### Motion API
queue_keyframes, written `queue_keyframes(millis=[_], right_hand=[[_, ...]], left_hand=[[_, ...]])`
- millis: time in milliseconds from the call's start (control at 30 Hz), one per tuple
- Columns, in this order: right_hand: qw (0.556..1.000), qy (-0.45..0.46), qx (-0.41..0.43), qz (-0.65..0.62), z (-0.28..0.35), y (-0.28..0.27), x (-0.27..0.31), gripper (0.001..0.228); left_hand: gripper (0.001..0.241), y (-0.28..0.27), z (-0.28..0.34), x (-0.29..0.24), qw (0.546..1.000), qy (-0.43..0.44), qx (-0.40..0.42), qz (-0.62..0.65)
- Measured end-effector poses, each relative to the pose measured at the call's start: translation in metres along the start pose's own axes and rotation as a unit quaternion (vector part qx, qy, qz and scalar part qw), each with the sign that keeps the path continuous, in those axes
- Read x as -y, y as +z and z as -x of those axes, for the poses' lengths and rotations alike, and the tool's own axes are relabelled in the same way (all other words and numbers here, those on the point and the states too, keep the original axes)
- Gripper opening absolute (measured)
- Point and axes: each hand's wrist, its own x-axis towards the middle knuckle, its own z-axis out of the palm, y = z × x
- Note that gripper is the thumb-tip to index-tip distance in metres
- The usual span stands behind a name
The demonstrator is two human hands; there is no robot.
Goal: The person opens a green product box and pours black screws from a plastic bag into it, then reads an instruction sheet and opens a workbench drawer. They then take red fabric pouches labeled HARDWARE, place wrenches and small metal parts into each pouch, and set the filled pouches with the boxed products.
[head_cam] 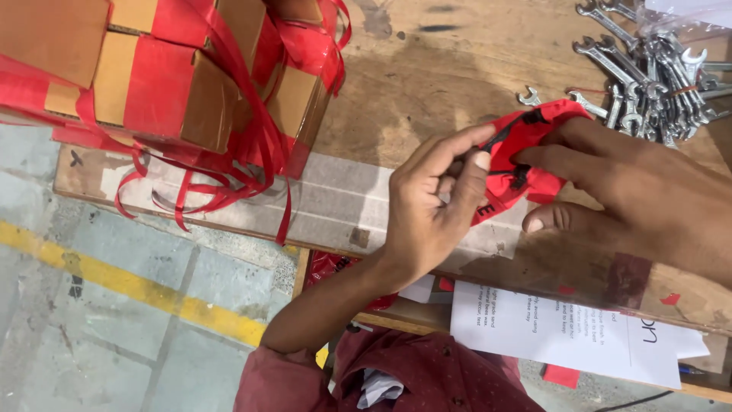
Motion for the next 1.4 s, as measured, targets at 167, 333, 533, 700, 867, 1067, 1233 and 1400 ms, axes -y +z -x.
queue_keyframes(millis=[167, 333, 533, 700, 867, 1067, 1233, 1400], right_hand=[[0.991, 0.082, 0.045, 0.098, 0.011, 0.006, 0.006, 0.051], [0.962, -0.216, -0.165, 0.037, 0.027, 0.016, -0.001, 0.03], [0.978, -0.175, -0.109, -0.026, 0.025, 0.015, 0.0, 0.052], [0.951, -0.15, -0.269, -0.039, -0.009, 0.016, 0.023, 0.035], [0.924, -0.018, -0.32, -0.207, -0.015, 0.026, 0.023, 0.044], [0.94, -0.071, -0.292, -0.163, -0.007, 0.021, 0.014, 0.051], [0.936, -0.047, -0.309, -0.162, 0.006, 0.027, -0.009, 0.044], [0.918, -0.044, -0.303, -0.251, 0.015, 0.042, -0.027, 0.044]], left_hand=[[0.024, -0.002, 0.009, 0.008, 0.998, 0.037, 0.038, -0.034], [0.077, -0.019, -0.013, 0.008, 0.979, 0.195, 0.021, -0.056], [0.089, -0.037, -0.028, 0.042, 0.946, 0.108, 0.296, -0.084], [0.055, -0.031, -0.008, 0.07, 0.988, 0.021, 0.142, -0.049], [0.034, -0.067, -0.03, 0.103, 0.99, 0.022, -0.093, -0.108], [0.038, -0.099, -0.042, 0.106, 0.973, 0.077, -0.202, -0.081], [0.043, -0.106, -0.032, 0.083, 0.964, 0.081, -0.209, -0.139], [0.053, -0.101, -0.042, 0.043, 0.939, 0.105, -0.224, -0.24]])
